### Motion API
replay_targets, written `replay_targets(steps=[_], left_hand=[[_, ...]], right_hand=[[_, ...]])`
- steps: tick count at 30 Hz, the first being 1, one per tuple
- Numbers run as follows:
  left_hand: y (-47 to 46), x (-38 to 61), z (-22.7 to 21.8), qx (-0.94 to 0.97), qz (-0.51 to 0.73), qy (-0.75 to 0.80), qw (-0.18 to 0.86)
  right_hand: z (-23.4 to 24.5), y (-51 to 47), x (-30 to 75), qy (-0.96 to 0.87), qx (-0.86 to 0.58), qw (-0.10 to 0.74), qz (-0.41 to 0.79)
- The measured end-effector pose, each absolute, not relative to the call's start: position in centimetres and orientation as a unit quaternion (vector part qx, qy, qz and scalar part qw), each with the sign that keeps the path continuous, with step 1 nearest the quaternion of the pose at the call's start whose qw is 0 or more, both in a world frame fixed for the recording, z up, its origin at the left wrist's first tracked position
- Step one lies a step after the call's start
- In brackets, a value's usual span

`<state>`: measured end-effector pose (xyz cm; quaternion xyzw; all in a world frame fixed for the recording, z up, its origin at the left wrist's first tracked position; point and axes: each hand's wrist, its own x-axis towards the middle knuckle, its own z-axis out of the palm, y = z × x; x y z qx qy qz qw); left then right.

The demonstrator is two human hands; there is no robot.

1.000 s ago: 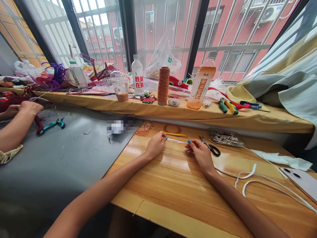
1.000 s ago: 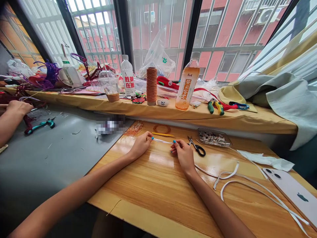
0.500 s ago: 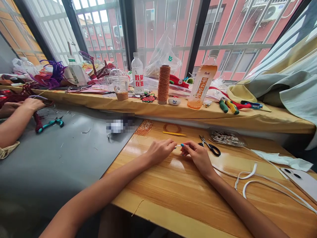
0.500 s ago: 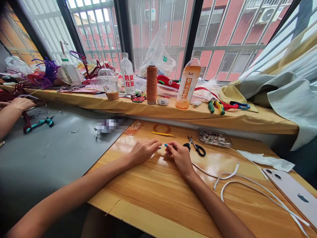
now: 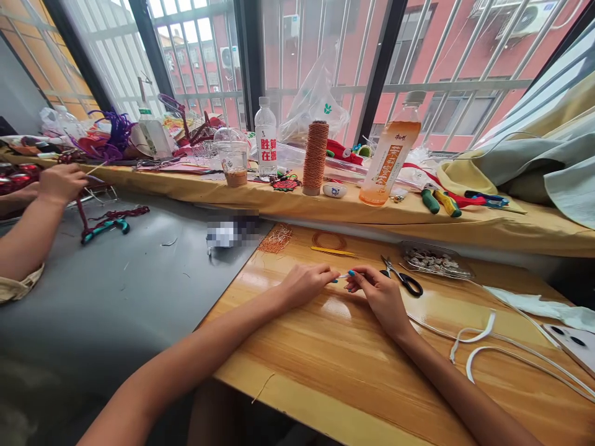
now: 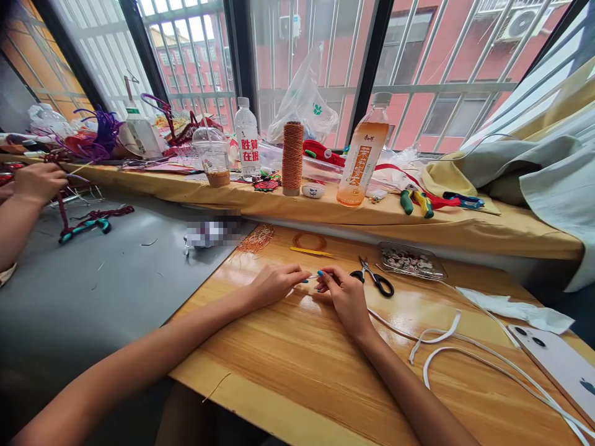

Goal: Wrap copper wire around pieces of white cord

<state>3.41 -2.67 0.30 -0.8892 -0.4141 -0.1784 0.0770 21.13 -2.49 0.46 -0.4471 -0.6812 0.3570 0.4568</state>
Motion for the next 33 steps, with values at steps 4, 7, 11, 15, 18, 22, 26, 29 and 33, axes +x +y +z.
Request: replay_targets(steps=[4,7,11,15,18,22,26,29,33], left_hand=[[-2.7,3.6,0.5,-0.889,-0.143,-0.425,0.095],[-2.9,3.8,0.8,-0.890,-0.114,-0.423,0.125],[-3.0,3.9,1.2,-0.894,-0.073,-0.418,0.147],[-3.1,3.9,1.5,-0.892,-0.042,-0.423,0.152],[-3.0,3.9,1.4,-0.890,-0.042,-0.425,0.157],[-2.7,3.8,0.7,-0.883,-0.063,-0.442,0.145],[-2.8,3.7,0.5,-0.877,-0.135,-0.448,0.103],[-3.1,3.8,0.6,-0.892,-0.151,-0.418,0.079],[-3.1,4.1,0.5,-0.875,-0.183,-0.447,0.028]], right_hand=[[0.2,-2.1,21.3,-0.636,-0.437,0.480,0.418],[0.0,-1.9,21.4,-0.600,-0.435,0.494,0.455],[0.0,-1.7,21.4,-0.576,-0.439,0.503,0.472],[-0.2,-1.5,21.3,-0.549,-0.459,0.518,0.468],[-0.3,-1.2,21.4,-0.528,-0.468,0.531,0.469],[0.2,-1.3,21.6,-0.517,-0.439,0.547,0.491],[1.0,-2.0,21.4,-0.576,-0.388,0.517,0.501],[1.1,-2.3,21.2,-0.599,-0.400,0.484,0.497],[0.6,-1.8,21.4,-0.562,-0.417,0.510,0.500]])
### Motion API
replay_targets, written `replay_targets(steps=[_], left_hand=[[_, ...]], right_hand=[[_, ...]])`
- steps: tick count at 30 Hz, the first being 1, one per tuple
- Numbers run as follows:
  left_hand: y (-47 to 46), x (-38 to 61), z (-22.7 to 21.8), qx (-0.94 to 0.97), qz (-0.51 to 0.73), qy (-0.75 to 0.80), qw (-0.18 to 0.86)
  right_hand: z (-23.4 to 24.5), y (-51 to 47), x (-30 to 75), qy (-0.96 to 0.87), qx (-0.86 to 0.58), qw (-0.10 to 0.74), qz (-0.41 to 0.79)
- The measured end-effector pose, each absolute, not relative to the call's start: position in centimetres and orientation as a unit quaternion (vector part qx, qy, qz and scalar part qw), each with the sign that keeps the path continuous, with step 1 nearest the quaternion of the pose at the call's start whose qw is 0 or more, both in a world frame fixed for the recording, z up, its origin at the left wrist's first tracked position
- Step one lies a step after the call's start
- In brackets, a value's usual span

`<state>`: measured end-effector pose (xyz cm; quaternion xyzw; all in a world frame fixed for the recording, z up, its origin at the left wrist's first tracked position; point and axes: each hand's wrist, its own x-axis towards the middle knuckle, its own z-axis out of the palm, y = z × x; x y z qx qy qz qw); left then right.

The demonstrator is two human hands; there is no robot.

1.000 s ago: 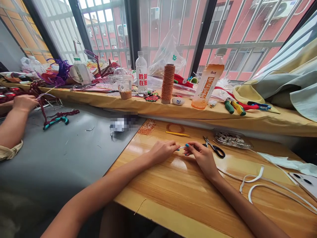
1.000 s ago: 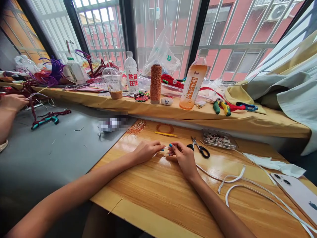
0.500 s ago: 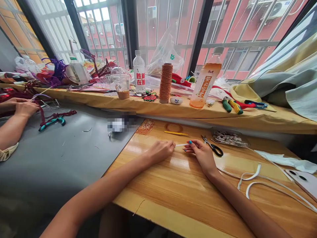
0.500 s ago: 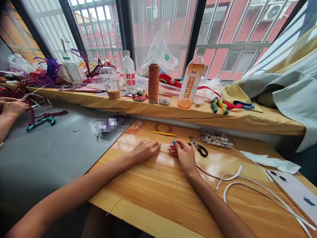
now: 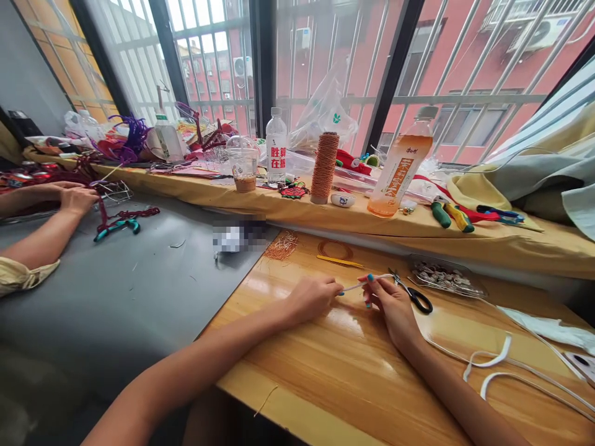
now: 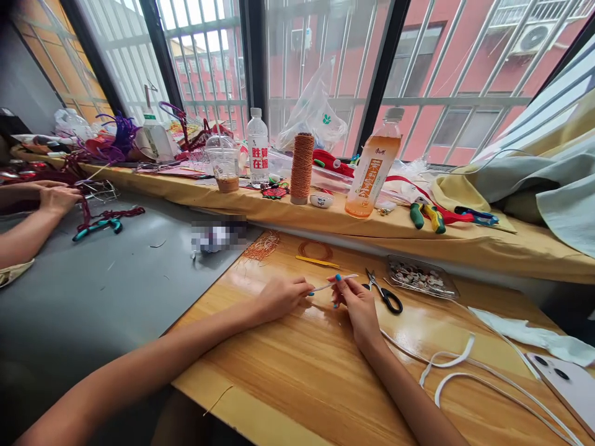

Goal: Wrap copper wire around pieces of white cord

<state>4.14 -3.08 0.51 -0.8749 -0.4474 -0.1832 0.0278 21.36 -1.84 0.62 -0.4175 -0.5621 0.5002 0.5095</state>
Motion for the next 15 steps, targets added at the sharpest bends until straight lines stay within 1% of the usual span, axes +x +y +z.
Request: replay_targets(steps=[3,5,7,9,15], left_hand=[[-2.66,4.44,0.20,-0.856,-0.219,-0.466,-0.044],[-2.44,4.57,0.11,-0.847,-0.235,-0.468,-0.091],[-2.40,4.62,0.11,-0.840,-0.241,-0.472,-0.115],[-2.53,4.64,0.15,-0.839,-0.238,-0.478,-0.106],[-3.21,4.54,0.44,-0.852,-0.198,-0.484,-0.012]], right_hand=[[0.34,-1.24,21.69,-0.514,-0.422,0.540,0.516],[0.29,-0.99,21.84,-0.494,-0.421,0.544,0.532],[0.34,-0.89,21.91,-0.478,-0.420,0.545,0.547],[0.43,-0.89,21.91,-0.469,-0.418,0.549,0.551],[0.55,-0.82,21.99,-0.454,-0.422,0.557,0.552]])
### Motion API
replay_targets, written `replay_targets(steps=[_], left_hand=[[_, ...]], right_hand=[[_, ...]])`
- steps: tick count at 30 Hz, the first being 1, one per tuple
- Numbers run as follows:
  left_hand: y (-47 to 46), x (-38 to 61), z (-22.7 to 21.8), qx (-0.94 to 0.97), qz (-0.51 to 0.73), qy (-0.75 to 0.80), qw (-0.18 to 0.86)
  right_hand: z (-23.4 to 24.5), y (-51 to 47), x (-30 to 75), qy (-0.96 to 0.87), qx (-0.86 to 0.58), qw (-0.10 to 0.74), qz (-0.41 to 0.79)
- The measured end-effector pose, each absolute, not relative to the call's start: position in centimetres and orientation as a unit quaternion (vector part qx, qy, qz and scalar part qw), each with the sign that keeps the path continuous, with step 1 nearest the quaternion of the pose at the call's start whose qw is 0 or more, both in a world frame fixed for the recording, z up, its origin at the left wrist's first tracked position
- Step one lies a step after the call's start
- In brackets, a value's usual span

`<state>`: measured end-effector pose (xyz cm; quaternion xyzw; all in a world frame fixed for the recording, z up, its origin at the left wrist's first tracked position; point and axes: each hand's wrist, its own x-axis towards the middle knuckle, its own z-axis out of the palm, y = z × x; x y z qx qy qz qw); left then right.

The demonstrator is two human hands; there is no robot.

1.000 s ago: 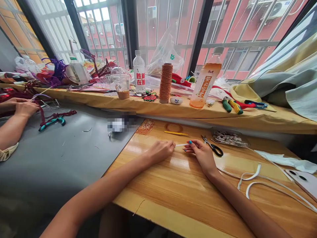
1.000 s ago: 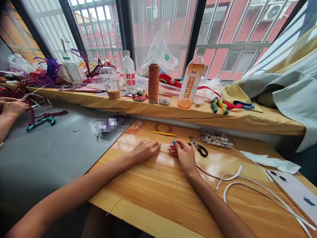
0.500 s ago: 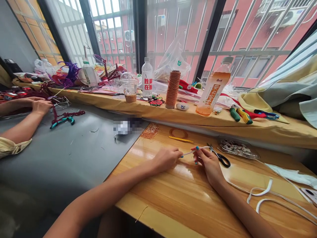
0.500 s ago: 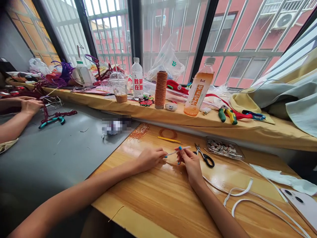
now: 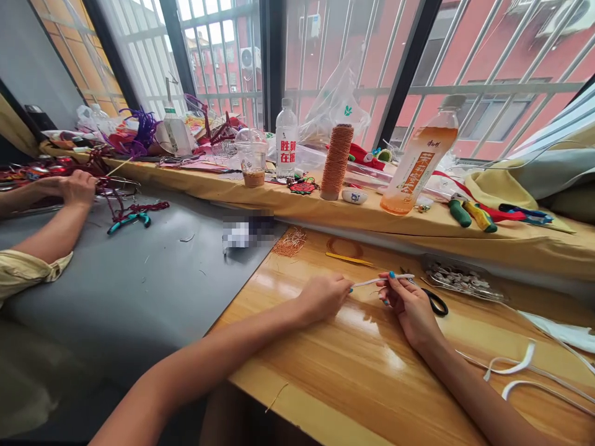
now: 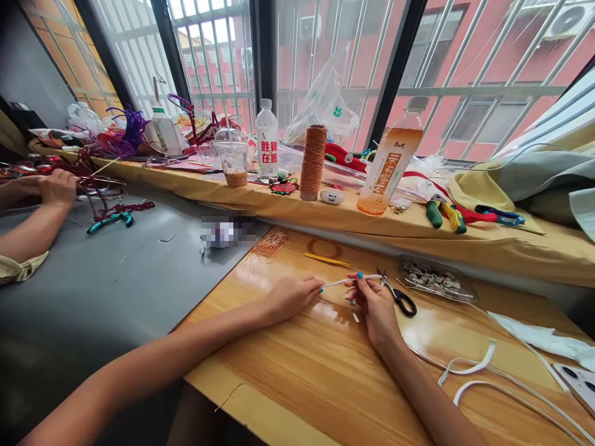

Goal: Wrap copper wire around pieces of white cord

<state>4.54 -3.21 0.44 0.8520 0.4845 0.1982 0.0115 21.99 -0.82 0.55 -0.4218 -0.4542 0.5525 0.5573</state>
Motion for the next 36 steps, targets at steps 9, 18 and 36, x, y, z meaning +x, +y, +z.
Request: replay_targets(steps=[9,18,36], left_hand=[[-3.2,4.0,0.9,0.857,0.145,0.484,-0.101],[-2.7,4.0,0.1,0.837,0.243,0.484,-0.080],[-2.2,3.7,-0.3,0.812,0.336,0.477,-0.018]], right_hand=[[0.6,-1.2,21.4,-0.452,-0.447,0.562,0.529],[0.8,-1.4,21.8,-0.434,-0.423,0.557,0.568],[0.5,-1.4,22.1,-0.421,-0.415,0.567,0.574]])
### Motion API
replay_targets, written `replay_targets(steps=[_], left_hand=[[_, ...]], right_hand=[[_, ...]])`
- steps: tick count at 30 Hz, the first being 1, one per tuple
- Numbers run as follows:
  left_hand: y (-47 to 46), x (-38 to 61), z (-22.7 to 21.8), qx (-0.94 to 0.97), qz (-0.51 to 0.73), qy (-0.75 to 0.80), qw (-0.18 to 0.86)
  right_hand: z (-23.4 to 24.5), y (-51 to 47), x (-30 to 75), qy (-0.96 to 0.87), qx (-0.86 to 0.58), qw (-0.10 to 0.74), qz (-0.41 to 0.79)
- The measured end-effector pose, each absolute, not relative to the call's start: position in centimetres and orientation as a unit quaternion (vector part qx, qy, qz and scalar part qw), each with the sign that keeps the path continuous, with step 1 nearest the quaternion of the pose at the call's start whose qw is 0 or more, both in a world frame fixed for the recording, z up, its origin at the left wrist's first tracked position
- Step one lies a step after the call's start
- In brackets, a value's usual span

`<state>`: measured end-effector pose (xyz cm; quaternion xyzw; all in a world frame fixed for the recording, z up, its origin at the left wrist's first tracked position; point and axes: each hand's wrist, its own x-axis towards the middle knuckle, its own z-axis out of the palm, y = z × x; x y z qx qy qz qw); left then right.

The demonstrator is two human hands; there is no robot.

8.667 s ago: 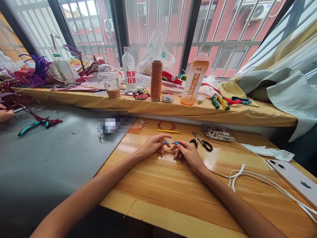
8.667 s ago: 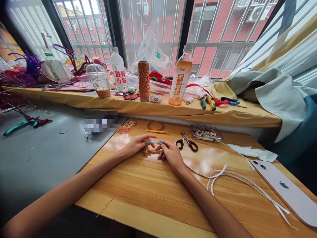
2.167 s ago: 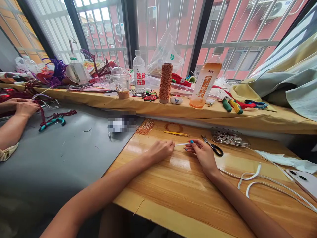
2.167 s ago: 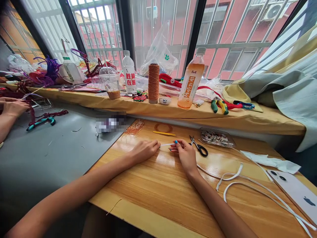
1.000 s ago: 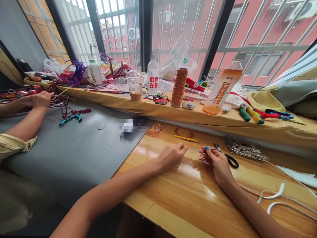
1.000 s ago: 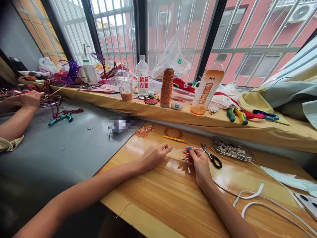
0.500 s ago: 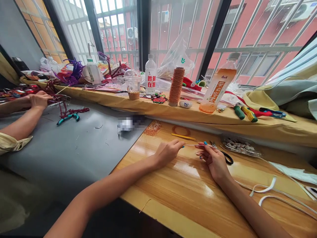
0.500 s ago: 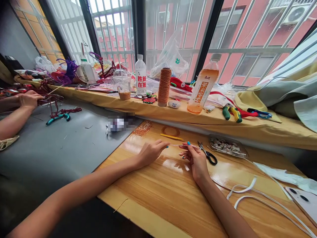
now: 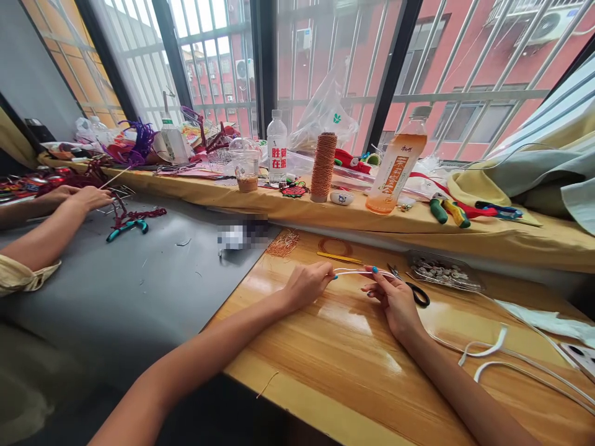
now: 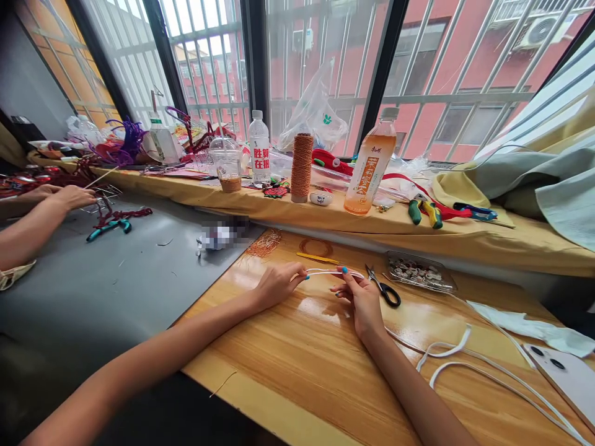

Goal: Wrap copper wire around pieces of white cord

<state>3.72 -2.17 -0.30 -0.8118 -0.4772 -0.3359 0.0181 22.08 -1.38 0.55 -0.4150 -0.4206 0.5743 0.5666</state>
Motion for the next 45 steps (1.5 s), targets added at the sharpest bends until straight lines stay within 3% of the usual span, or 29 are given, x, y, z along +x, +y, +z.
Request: replay_targets(steps=[11,20,28,32,35,41,45], left_hand=[[-1.2,3.3,-0.3,-0.760,-0.430,-0.479,-0.088],[-1.2,3.4,-0.1,-0.740,-0.440,-0.482,-0.163],[-2.0,3.6,-0.4,-0.846,-0.338,-0.410,-0.055],[-3.0,3.8,0.1,-0.901,-0.272,-0.332,-0.056],[-3.1,4.0,0.5,-0.888,-0.306,-0.315,-0.135],[-2.6,4.1,0.9,-0.727,-0.395,-0.355,-0.436],[-2.6,4.0,1.3,-0.651,-0.457,-0.342,-0.501]], right_hand=[[0.6,-1.5,21.9,-0.448,-0.410,0.563,0.560],[0.4,-1.3,21.9,-0.442,-0.416,0.565,0.559],[0.1,-1.2,21.7,-0.346,-0.366,0.614,0.609],[0.1,-1.6,21.2,-0.347,-0.351,0.621,0.609],[0.1,-1.8,21.0,-0.400,-0.370,0.595,0.591],[-0.3,-1.8,21.0,-0.482,-0.412,0.550,0.544],[-0.3,-1.8,20.8,-0.531,-0.422,0.499,0.539]])
